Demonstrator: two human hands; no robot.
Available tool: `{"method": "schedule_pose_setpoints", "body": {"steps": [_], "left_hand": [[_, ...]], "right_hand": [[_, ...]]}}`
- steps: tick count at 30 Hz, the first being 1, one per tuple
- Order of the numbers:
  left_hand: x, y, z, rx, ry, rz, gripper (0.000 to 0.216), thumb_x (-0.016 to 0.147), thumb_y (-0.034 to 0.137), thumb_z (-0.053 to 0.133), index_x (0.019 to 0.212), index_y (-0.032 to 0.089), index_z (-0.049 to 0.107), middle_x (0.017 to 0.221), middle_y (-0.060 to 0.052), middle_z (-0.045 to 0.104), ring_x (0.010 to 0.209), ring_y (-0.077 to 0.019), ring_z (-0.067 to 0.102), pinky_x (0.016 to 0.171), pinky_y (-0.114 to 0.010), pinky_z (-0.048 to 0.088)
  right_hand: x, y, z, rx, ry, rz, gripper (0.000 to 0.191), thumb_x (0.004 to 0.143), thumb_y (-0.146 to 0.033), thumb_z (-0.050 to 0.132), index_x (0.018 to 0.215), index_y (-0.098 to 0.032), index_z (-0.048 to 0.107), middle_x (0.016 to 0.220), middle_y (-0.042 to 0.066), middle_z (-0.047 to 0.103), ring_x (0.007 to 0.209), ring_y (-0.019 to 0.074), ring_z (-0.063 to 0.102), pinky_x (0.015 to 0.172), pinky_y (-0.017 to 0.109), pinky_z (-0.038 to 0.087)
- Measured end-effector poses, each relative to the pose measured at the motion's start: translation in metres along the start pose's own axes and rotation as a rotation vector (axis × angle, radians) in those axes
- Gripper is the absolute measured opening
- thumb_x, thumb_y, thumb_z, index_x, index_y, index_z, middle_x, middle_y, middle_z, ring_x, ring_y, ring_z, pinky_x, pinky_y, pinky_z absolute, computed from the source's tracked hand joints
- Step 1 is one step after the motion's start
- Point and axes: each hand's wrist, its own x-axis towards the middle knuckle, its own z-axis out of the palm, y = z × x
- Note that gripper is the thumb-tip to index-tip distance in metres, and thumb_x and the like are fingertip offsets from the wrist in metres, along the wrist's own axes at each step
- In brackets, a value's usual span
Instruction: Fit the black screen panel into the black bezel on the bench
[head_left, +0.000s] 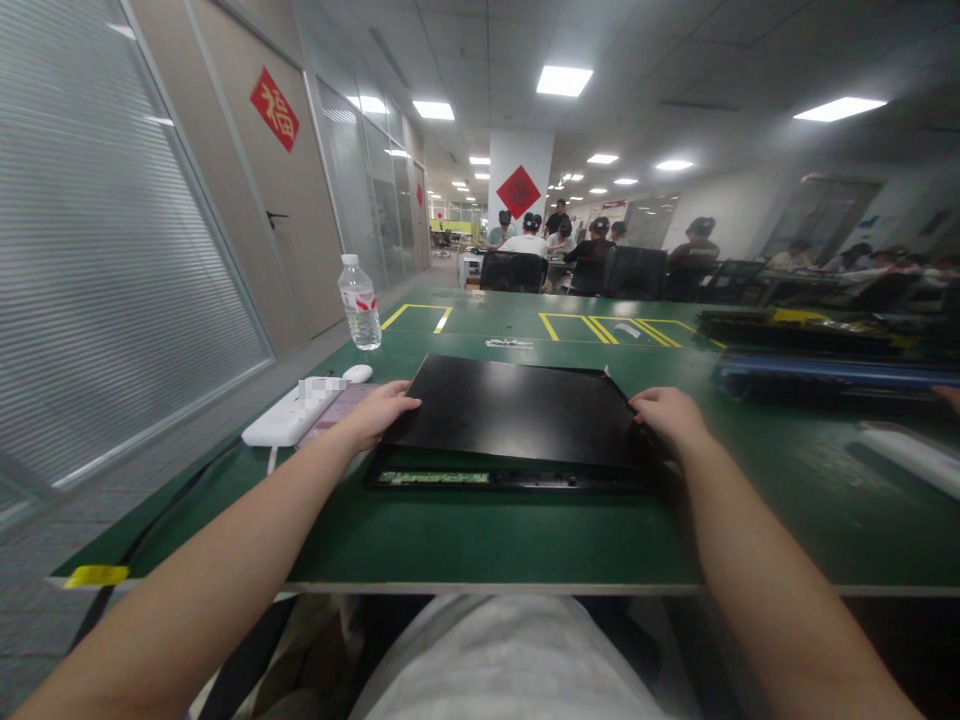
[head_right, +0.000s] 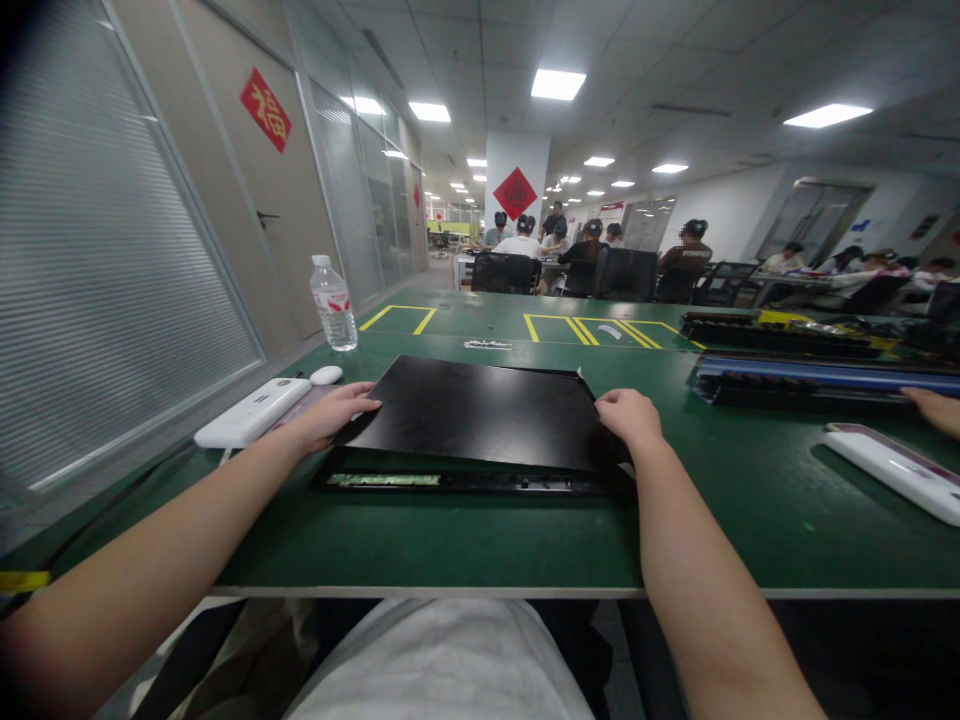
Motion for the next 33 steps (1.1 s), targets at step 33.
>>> {"method": "schedule_pose_setpoints", "body": {"steps": [33], "left_hand": [[-0.009,0.010,0.011,0.033,0.036,-0.019,0.044,0.061,0.016,0.073,0.105,0.019,0.072,0.085,-0.004,0.078,0.078,-0.0261,0.074,0.068,-0.033,0.059]], "right_hand": [[0.002,0.002,0.000,0.022,-0.035,-0.066,0.028,0.082,-0.026,0.060,0.098,-0.023,0.082,0.078,0.004,0.077,0.079,0.0201,0.071,0.070,0.027,0.049]]}}
